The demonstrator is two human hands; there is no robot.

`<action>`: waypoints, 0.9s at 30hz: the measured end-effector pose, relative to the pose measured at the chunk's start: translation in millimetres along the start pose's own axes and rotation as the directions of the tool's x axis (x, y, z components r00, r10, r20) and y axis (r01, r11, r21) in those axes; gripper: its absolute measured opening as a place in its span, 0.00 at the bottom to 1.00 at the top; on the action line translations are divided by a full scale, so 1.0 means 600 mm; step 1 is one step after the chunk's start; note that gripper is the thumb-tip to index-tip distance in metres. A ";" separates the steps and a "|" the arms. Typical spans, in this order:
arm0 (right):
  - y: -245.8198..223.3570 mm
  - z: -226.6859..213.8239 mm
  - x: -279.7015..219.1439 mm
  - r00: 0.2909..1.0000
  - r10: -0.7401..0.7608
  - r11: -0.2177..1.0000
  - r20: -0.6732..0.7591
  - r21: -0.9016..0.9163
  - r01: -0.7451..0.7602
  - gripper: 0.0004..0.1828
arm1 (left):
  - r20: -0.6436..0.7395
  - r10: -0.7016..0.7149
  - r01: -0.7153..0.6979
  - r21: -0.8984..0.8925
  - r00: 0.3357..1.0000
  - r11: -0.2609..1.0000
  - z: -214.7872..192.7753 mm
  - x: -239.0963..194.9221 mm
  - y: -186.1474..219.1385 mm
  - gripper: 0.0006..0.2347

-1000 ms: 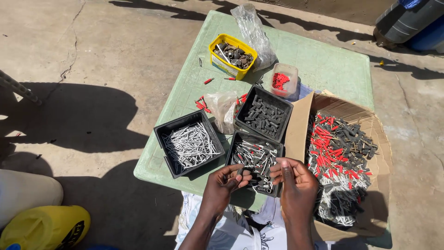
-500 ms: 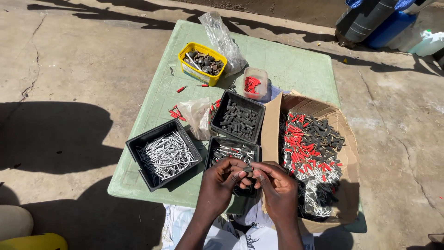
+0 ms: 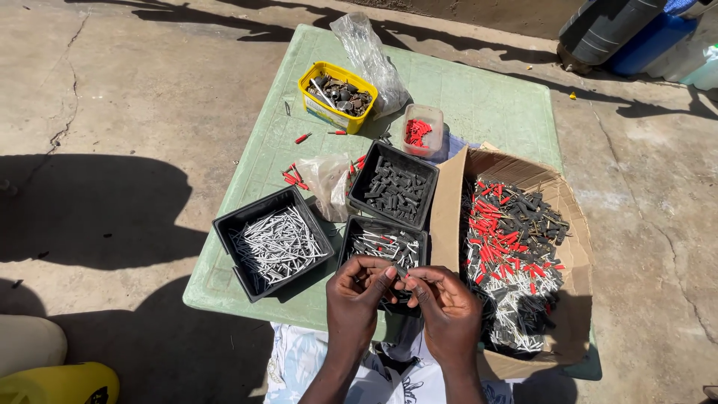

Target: Assembling plastic cable clips by inserting metal nails into them manually

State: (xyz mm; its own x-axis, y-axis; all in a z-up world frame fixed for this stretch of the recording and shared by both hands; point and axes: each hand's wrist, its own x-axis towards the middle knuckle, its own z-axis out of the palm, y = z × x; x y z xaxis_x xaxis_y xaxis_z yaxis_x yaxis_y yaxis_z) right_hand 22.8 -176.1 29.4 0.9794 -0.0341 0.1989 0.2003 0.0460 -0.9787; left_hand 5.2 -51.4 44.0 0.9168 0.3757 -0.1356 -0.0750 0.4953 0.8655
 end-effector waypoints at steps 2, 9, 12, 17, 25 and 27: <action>0.007 0.000 0.000 1.000 0.023 1.000 0.001 -0.006 -0.023 0.08 | -0.009 0.016 -0.015 0.074 1.000 0.997 0.002 -0.003 0.014 0.03; 0.004 0.012 -0.004 0.987 0.136 0.977 -0.082 0.176 -0.120 0.08 | -0.045 0.139 -0.127 0.215 0.989 0.968 0.002 -0.013 0.010 0.04; -0.002 0.010 -0.011 0.993 0.081 0.984 -0.084 0.166 -0.066 0.06 | -0.094 0.134 -0.119 0.147 0.987 0.982 -0.004 -0.014 0.020 0.04; -0.019 -0.040 0.001 0.990 -0.070 0.997 -0.124 0.014 0.072 0.08 | -0.142 0.144 -0.120 0.168 0.979 0.979 -0.025 -0.004 0.034 0.04; -0.038 -0.135 0.050 0.972 -0.086 0.752 -0.219 -0.654 -0.080 0.11 | -0.120 0.081 -0.043 0.288 0.989 0.957 -0.044 0.005 0.025 0.09; -0.026 -0.145 0.043 0.960 -0.175 0.634 -0.220 -0.771 -0.061 0.11 | -0.096 0.012 0.020 0.320 0.995 0.947 -0.047 0.015 0.012 0.08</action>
State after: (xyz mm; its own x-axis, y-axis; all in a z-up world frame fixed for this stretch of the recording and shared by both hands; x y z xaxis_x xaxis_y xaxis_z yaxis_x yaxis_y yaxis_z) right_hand 42.7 -264.6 45.2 0.8997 -0.2602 0.3504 0.0482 -0.7387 -0.6723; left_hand 1.8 -22.6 35.7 0.8741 0.4546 -0.1709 0.0724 0.2260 0.9714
